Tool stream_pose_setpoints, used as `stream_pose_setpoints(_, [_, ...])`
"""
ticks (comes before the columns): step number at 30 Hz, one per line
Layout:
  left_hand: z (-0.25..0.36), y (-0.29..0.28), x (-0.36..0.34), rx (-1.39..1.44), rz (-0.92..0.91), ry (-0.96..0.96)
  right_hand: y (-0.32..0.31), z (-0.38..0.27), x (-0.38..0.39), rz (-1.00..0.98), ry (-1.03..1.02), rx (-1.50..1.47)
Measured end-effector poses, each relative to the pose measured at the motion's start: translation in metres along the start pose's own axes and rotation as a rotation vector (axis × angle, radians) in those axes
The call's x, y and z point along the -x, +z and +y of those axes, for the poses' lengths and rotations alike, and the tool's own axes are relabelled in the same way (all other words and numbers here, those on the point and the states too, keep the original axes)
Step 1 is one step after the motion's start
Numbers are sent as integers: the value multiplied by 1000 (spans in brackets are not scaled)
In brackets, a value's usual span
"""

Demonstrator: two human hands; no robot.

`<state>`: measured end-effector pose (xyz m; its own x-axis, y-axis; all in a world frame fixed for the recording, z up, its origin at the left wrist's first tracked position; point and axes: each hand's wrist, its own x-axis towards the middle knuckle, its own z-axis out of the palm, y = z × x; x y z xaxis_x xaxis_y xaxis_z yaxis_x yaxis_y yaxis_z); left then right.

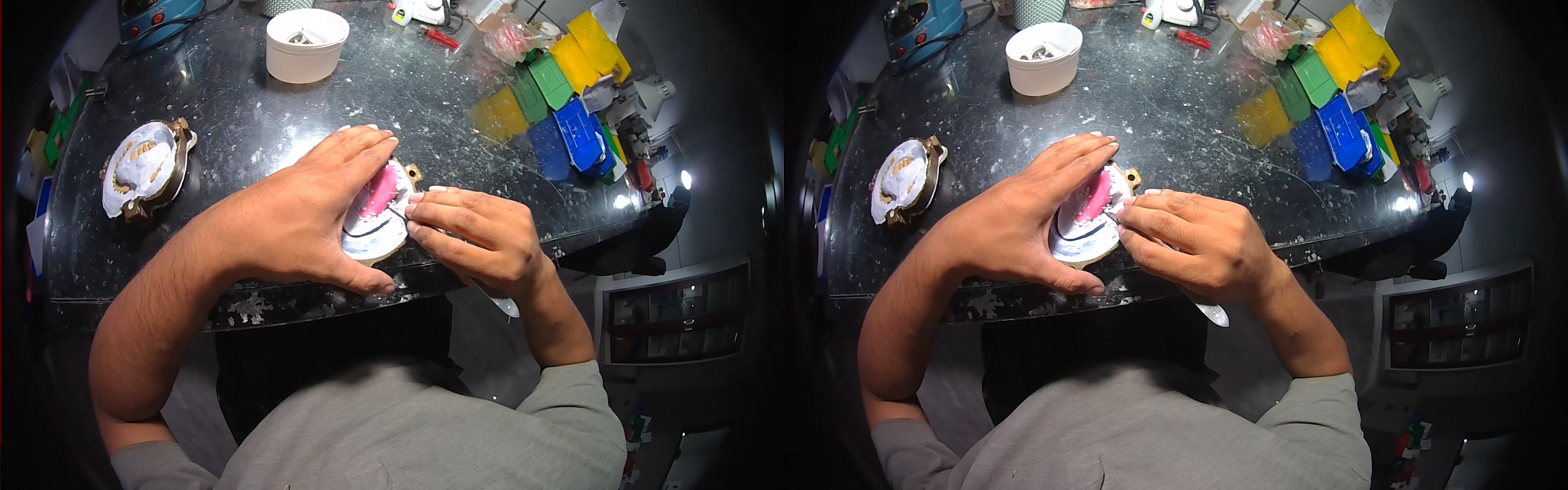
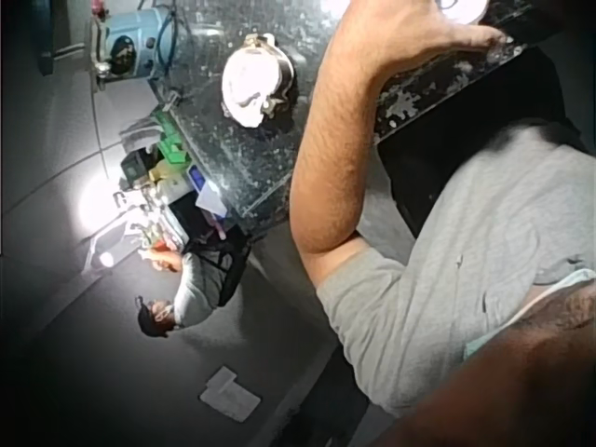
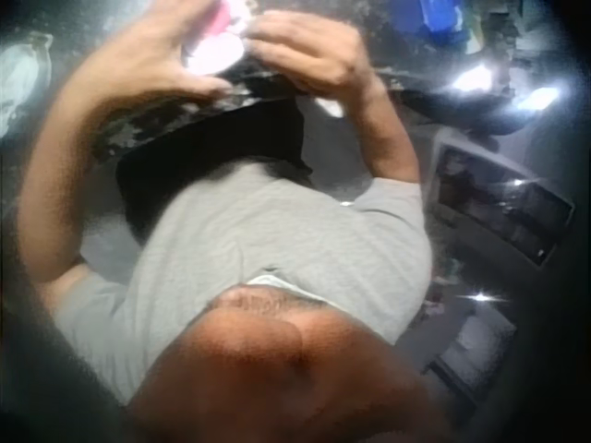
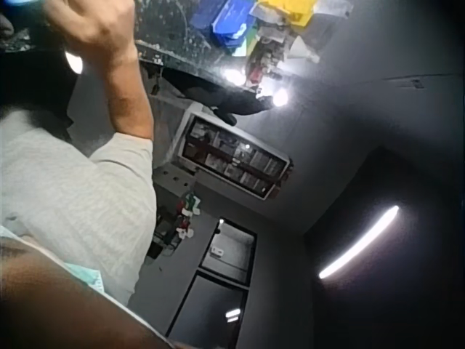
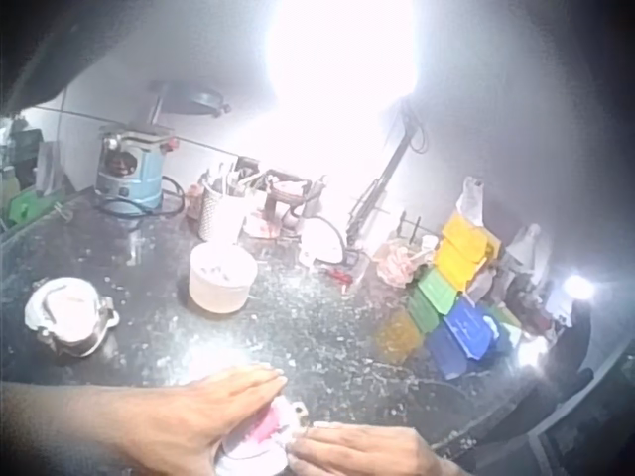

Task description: The person uses tweezers and a carving tool to refine dental models on a laboratory bench. They use the tools to scrape and remove small pieces of material from the edges of the models.

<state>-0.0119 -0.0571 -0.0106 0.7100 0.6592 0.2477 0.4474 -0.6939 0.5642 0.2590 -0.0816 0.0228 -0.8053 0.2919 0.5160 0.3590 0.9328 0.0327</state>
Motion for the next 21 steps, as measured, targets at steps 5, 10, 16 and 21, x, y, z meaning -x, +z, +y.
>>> stream_pose_setpoints(5, [-2,-1,0,2,-22,-16,4,8,5,29,-8,-46])
stream_pose_setpoints(10, [-2,-13,-5,234,-12,-65,6,12,6,46,2,-78])
stream_pose_setpoints(16, [-4,-15,-16,467,32,-115,14,16,11,89,22,-100])
stream_pose_setpoints(21, [-11,-13,-16,473,104,-104,18,16,14,118,34,-94])
